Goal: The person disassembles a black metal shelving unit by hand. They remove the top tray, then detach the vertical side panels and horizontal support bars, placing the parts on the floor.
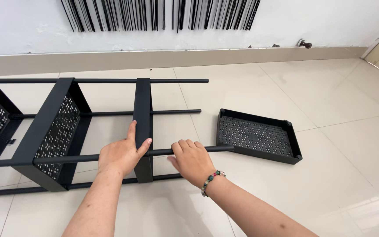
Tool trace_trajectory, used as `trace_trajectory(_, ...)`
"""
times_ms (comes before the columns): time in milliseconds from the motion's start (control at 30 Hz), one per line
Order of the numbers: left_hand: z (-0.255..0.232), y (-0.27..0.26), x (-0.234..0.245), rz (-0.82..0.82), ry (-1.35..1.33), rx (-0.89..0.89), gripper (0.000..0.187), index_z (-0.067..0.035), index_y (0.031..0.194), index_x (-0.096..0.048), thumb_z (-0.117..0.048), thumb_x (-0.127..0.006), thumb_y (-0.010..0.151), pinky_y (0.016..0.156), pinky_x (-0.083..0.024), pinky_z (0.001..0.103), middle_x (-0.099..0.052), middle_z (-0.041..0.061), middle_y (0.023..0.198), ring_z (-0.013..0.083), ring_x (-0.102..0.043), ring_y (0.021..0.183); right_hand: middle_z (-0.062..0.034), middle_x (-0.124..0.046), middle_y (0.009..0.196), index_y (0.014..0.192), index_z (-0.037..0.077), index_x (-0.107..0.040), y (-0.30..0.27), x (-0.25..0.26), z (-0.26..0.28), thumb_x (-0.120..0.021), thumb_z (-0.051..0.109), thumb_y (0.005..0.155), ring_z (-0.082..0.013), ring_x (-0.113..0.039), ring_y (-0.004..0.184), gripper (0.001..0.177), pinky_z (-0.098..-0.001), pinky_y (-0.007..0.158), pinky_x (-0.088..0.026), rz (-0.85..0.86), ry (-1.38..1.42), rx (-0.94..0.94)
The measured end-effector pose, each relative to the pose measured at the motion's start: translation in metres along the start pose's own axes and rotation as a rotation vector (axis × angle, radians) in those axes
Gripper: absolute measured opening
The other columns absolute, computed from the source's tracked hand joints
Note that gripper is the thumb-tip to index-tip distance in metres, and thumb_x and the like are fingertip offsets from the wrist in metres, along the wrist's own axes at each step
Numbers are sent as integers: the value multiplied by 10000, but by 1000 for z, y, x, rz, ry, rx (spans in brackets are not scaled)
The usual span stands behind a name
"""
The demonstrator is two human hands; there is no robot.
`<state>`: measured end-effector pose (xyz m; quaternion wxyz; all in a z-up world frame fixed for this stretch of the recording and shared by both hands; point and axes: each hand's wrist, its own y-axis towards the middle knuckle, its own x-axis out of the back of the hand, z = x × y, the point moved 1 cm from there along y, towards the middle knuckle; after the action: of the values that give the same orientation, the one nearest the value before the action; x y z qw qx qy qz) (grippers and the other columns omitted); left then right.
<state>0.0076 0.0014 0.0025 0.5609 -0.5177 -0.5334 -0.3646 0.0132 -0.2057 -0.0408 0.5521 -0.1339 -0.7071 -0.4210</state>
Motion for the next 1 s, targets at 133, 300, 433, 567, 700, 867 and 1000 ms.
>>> trace_trajectory(133, 4, 5, -4, -24, -8, -17, 884, -232, 1656, -94, -730, -290, 952, 681, -608, 391, -762, 32, 790, 214, -747, 773, -113, -668, 756, 948, 68, -638, 19, 7, -3, -551, 583, 987, -285, -679, 742, 524, -417, 691, -549, 349, 33, -124)
trace_trajectory(300, 7, 9, -12, -51, -29, -42, 890, -246, 1645, -94, -728, -335, 937, 739, -591, 427, -762, 58, 851, 260, -738, 835, -146, -607, 724, 750, 81, -640, 63, 16, -25, -547, 723, 935, -321, -596, 724, 674, -423, 675, -462, 857, 395, -343)
trace_trajectory(433, 11, 12, -6, -93, -17, -58, 885, -247, 1640, -105, -730, -336, 936, 739, -592, 439, -759, 64, 887, 273, -733, 854, -134, -613, 741, 782, 93, -638, 74, 15, -30, -630, 699, 891, -307, -597, 733, 616, -425, 687, -475, 814, 482, -341)
trace_trajectory(567, 6, 7, -9, -44, -41, -33, 894, -241, 1654, -98, -729, -326, 940, 745, -594, 428, -776, 52, 872, 263, -742, 835, -80, -676, 784, 933, 106, -674, 24, 8, -1, -616, 479, 968, -300, -673, 724, 380, -442, 629, -529, 99, 208, -48)
trace_trajectory(700, 6, 4, -4, -32, -35, -30, 879, -238, 1653, -86, -723, -302, 952, 722, -601, 419, -762, 39, 833, 247, -741, 807, -83, -681, 786, 922, 80, -642, 11, -1, 11, -663, 393, 940, -266, -680, 724, 314, -406, 641, -537, -17, 57, -8)
trace_trajectory(867, 5, 1, 2, -4, -25, -30, 875, -249, 1649, -67, -721, -304, 951, 715, -592, 401, -754, 24, 797, 223, -733, 792, -88, -645, 650, 832, 82, -623, 28, 1, 1, -599, 564, 958, -291, -662, 602, 499, -415, 549, -526, 251, 84, -80)
trace_trajectory(1000, 5, 3, 0, 25, 0, -23, 864, -238, 1656, -51, -704, -284, 968, 700, -607, 390, -748, 22, 813, 211, -741, 797, -75, -563, 566, 633, 137, -603, 51, 1, -13, -602, 665, 911, -259, -548, 536, 596, -412, 526, -436, 575, 362, -162)
